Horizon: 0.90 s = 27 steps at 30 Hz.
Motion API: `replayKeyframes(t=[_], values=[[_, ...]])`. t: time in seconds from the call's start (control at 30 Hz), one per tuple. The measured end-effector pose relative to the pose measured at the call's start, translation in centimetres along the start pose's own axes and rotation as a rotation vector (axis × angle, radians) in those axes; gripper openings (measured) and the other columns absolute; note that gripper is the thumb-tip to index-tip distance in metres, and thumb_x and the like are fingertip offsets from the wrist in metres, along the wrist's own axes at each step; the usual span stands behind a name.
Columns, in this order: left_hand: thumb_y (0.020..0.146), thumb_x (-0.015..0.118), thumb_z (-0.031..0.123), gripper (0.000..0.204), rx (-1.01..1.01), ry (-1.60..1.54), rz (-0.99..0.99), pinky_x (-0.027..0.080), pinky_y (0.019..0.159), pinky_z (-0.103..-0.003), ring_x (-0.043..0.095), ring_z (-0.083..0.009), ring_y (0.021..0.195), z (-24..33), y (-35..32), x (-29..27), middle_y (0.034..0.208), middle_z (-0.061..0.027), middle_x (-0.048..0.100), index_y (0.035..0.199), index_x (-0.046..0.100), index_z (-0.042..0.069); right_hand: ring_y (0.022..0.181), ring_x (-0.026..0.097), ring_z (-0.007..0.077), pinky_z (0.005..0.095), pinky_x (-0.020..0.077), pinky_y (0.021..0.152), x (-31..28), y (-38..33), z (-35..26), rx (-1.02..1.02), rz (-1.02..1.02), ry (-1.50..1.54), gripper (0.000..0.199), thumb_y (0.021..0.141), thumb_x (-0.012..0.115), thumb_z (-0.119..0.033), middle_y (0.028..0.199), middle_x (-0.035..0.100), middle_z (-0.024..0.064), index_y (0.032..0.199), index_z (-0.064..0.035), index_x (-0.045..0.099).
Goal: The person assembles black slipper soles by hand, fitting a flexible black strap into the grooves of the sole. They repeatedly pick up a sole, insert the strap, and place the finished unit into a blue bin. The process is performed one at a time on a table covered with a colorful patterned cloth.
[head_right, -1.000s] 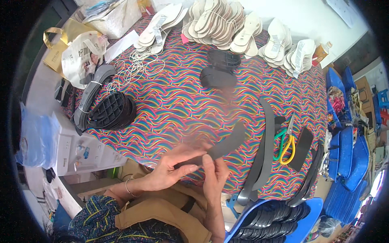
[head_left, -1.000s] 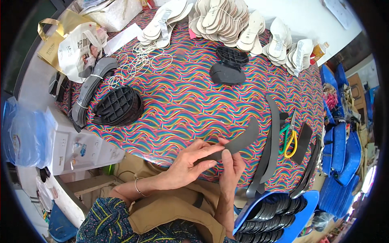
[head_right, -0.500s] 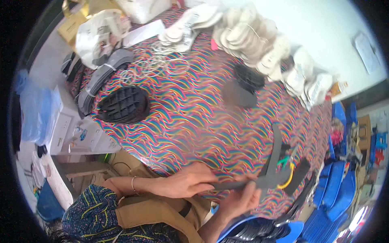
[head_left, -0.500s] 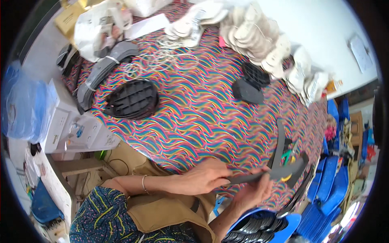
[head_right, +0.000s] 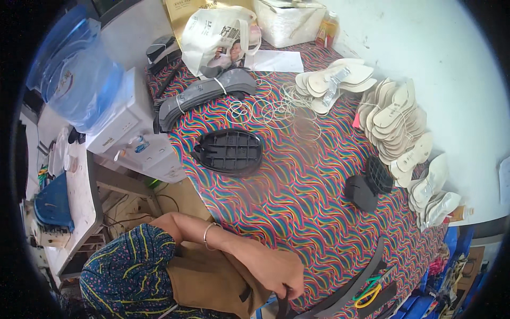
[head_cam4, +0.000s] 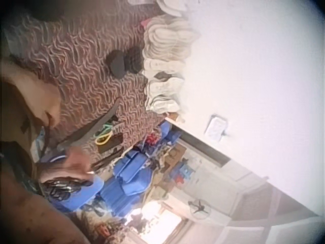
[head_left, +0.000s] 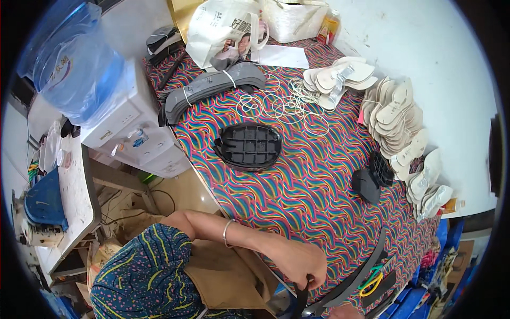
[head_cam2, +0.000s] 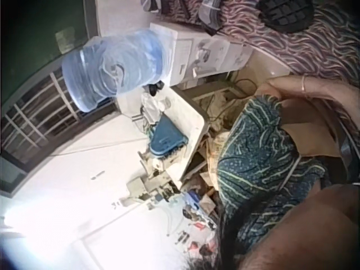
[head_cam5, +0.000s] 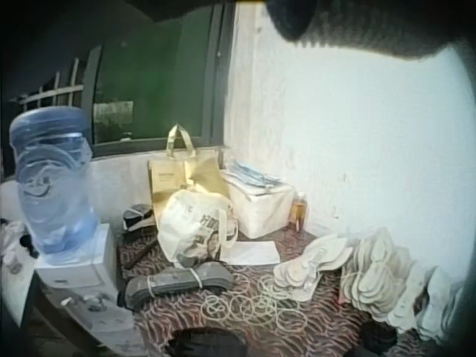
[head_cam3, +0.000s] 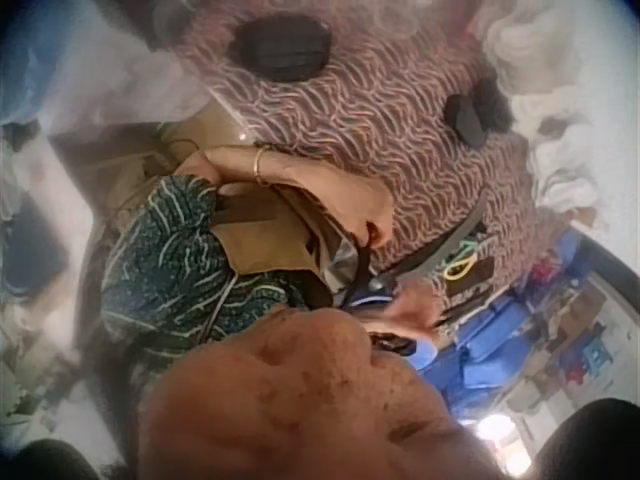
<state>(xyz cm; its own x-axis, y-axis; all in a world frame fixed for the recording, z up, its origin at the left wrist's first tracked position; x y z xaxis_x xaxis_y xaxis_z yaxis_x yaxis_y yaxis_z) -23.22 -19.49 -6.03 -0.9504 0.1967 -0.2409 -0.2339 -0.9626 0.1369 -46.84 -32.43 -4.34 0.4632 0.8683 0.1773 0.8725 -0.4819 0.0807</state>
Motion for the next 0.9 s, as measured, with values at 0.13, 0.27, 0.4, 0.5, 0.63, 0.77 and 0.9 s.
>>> replayKeyframes(t=[0.13,0.27,0.4,0.5,0.63,0.77,0.9], values=[[0.073,0.067,0.013,0.014,0.122,0.309,0.145,0.049,0.06,-0.043,0.067,-0.0296,0.069,1.0,0.5,-1.4,0.069,-0.0126,0.066,0.083,0.07,0.004,0.109,0.062,0.0265,0.0413,0.0496,0.093,6.3,2.7,-0.2,0.542,-0.14,-0.293,0.055,0.094,0.064,-0.023,0.124,0.062,0.0195,0.139,0.0052,0.048],[0.077,0.067,0.015,0.015,0.137,0.136,0.445,0.05,0.062,-0.044,0.066,-0.0318,0.069,-0.6,2.9,-5.5,0.073,-0.0129,0.067,0.087,0.069,0.003,0.069,0.063,0.0185,0.0288,0.051,0.06,5.0,4.2,4.5,0.368,-0.058,-0.19,0.023,0.096,0.057,-0.015,0.089,0.066,0.0124,0.109,0.0046,0.059],[0.079,0.073,0.023,0.047,0.055,0.668,0.924,0.047,0.092,-0.045,0.058,-0.0377,0.112,-4.2,7.0,-10.5,0.122,-0.0209,0.059,0.118,0.06,0.0,0.068,0.067,0.0243,0.0331,0.0537,0.055,3.6,5.4,4.3,-0.051,0.193,0.281,0.023,0.096,0.054,-0.008,0.096,0.067,0.0201,0.115,0.004,0.054],[0.079,0.075,0.035,0.075,-0.079,0.972,0.825,0.028,0.112,-0.053,0.03,-0.0413,0.141,-9.5,8.3,-10.0,0.147,-0.0227,0.038,0.137,0.046,-0.004,0.067,0.067,0.024,0.0328,0.0557,0.055,5.0,7.0,3.4,-0.116,0.462,0.193,0.025,0.095,0.054,-0.005,0.094,0.067,0.0201,0.118,0.001,0.048],[0.085,0.071,0.033,0.077,-0.162,1.067,0.745,0.019,0.117,-0.056,0.02,-0.0416,0.146,-10.9,8.2,-6.5,0.154,-0.0242,0.029,0.143,0.039,-0.006,0.066,0.068,0.0259,0.0331,0.057,0.055,5.4,7.6,2.9,-0.078,0.47,0.317,0.023,0.093,0.053,0.0,0.092,0.067,0.0209,0.115,0.0003,0.048],[0.086,0.067,0.022,0.058,-0.219,1.171,0.748,0.028,0.11,-0.054,0.044,-0.0355,0.133,-8.9,7.8,-6.7,0.138,-0.0217,0.05,0.135,0.048,-0.002,0.064,0.068,0.0255,0.0324,0.057,0.053,5.0,7.6,4.5,0.001,0.434,0.413,0.018,0.094,0.054,-0.001,0.088,0.068,0.0203,0.111,0.0006,0.051],[0.081,0.07,0.011,0.032,-0.182,0.947,0.795,0.038,0.084,-0.042,0.063,-0.0265,0.083,-5.7,7.7,-9.1,0.082,-0.0084,0.069,0.112,0.067,0.004,0.063,0.066,0.0215,0.031,0.0568,0.052,5.2,8.4,5.3,0.058,0.43,0.458,0.019,0.095,0.055,-0.003,0.088,0.067,0.0173,0.113,0.0007,0.052]])
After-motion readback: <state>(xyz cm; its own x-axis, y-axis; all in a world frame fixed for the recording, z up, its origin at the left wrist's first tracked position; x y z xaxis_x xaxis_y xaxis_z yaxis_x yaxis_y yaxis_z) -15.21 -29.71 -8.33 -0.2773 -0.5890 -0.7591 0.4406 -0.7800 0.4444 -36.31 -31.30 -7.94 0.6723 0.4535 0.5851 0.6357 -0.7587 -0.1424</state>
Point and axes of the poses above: each hand's wrist, its own y-axis towards the middle knuckle, its own x-axis out of the palm, z = x × y, the point moved 1 cm from there along y, towards the middle knuckle
